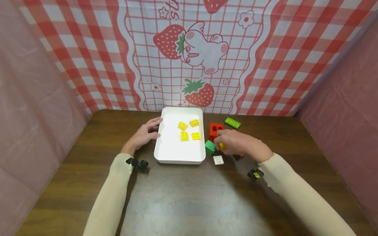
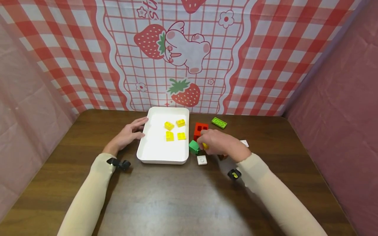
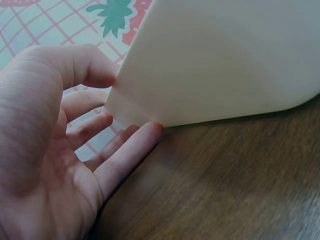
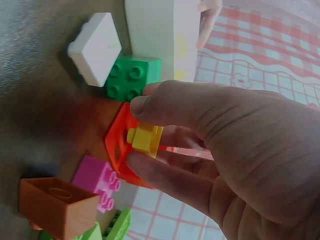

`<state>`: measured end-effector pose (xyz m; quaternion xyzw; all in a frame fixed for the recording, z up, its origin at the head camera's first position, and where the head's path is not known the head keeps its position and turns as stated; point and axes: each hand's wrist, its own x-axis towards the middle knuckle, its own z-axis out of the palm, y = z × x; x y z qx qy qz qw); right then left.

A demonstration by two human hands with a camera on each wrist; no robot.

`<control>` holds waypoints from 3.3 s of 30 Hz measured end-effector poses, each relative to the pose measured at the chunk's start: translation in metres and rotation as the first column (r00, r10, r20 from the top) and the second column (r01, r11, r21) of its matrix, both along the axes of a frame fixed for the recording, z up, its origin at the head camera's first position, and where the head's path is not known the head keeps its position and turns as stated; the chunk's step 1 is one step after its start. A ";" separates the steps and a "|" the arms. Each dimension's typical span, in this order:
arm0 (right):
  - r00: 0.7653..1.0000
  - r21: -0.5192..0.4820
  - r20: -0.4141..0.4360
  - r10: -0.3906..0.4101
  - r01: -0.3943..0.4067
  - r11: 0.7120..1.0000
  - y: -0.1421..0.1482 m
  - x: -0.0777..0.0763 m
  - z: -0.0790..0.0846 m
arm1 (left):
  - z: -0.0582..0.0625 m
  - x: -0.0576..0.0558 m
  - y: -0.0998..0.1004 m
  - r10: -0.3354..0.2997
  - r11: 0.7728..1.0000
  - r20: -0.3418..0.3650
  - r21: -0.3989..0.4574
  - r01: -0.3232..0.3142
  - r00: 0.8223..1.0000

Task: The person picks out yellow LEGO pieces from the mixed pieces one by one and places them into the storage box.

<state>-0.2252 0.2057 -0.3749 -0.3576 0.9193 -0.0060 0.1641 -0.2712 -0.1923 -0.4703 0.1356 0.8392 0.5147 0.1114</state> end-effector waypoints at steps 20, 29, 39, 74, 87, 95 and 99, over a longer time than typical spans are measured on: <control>0.996 -0.010 -0.084 0.035 -0.036 0.999 -0.009 -0.004 0.024 | 0.001 -0.001 0.000 -0.015 1.000 -0.025 -0.015 0.014 1.000; 0.998 -0.016 -0.057 0.005 -0.006 1.000 -0.012 -0.007 0.028 | 0.000 -0.001 0.000 -0.006 1.000 0.000 0.001 0.006 1.000; 0.995 -0.047 -0.085 0.042 -0.047 0.998 -0.021 -0.008 0.027 | 0.001 0.000 0.000 -0.008 1.000 -0.012 -0.008 0.008 1.000; 0.991 -0.033 -0.053 0.122 -0.124 0.992 -0.091 -0.010 0.045 | 0.001 -0.001 -0.001 -0.023 1.000 -0.027 0.016 0.023 0.999; 0.988 -0.028 -0.046 0.145 -0.146 0.989 -0.110 -0.020 0.047 | 0.001 0.000 -0.001 -0.022 1.000 -0.024 0.016 0.022 0.999; 0.987 0.006 -0.069 0.147 -0.147 0.989 -0.126 -0.032 0.055 | 0.000 -0.002 -0.002 -0.023 0.999 -0.029 0.026 0.024 0.999; 0.986 0.014 -0.066 0.151 -0.150 0.989 -0.133 -0.037 0.061 | 0.000 -0.003 -0.002 -0.026 0.999 -0.030 0.029 0.027 0.999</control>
